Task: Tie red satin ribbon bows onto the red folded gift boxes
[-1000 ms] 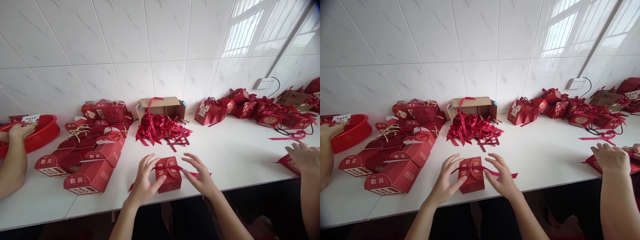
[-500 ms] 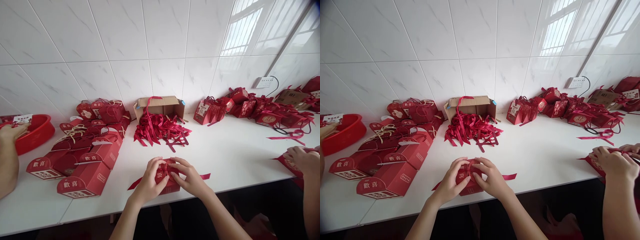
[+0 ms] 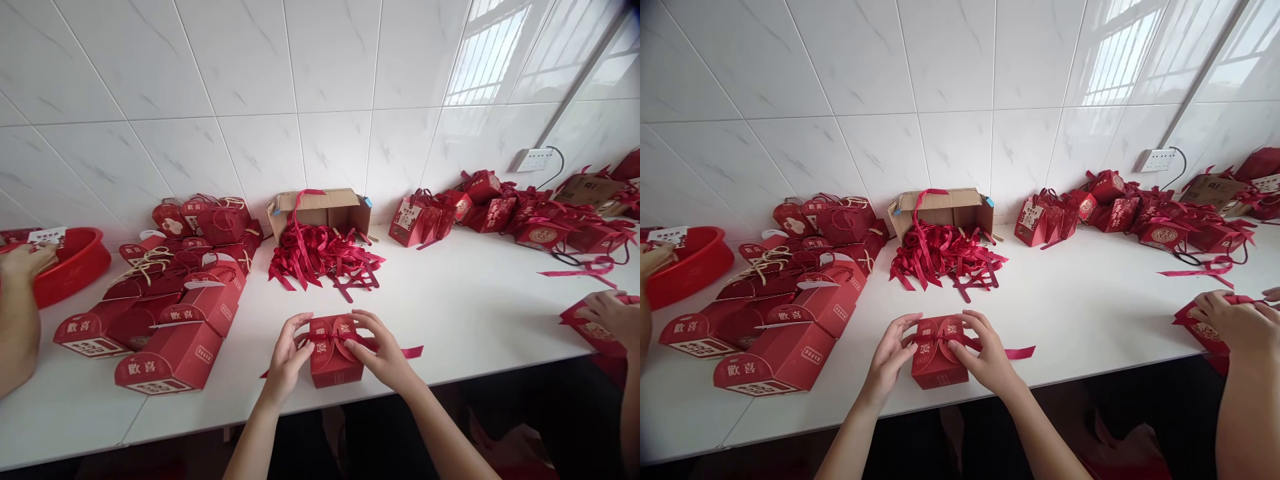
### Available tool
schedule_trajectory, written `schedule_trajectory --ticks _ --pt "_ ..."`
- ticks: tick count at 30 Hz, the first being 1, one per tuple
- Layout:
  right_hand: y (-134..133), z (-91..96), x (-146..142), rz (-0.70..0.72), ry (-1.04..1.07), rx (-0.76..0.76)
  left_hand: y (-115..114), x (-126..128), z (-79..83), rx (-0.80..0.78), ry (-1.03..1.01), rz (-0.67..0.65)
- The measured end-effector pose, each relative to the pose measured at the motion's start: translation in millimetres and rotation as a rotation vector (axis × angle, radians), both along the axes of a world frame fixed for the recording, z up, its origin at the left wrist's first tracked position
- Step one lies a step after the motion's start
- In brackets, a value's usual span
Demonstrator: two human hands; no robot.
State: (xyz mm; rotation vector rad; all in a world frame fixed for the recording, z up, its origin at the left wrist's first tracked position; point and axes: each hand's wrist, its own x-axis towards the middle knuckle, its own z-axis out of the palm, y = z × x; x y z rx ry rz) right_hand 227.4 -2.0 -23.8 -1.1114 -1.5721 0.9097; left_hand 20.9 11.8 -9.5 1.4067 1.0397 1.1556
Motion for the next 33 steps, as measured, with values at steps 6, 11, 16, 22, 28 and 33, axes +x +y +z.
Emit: schedule_trajectory --ticks 6,11,16,22,28,33 --pt "0.1 3.1 0.2 0.035 -0.03 0.017 -0.4 -1.2 -2.5 -0.001 0.004 0.014" --pt "0.4 5.8 -2.3 0.031 -0.136 0.073 -3.4 1.3 -6.7 -0.002 -0.01 0.014" --pt "-1.6 8.8 -1.3 0.035 -0.193 0.023 -3.0 1.3 -5.4 0.014 0.005 0.005" --pt "-2.8 12.2 -0.2 0.044 -0.199 -0.005 -2.3 -2.6 -6.3 0.038 0.019 -0.037" --pt "-1.4 10.4 -0.7 0.05 -0.197 0.009 -3.9 -3.9 4.4 0.13 0.313 -0.088" --pt "-2.0 8.3 -2.3 0.033 -0.182 0.0 -0.8 -0.6 17.0 0.16 0.547 -0.234"
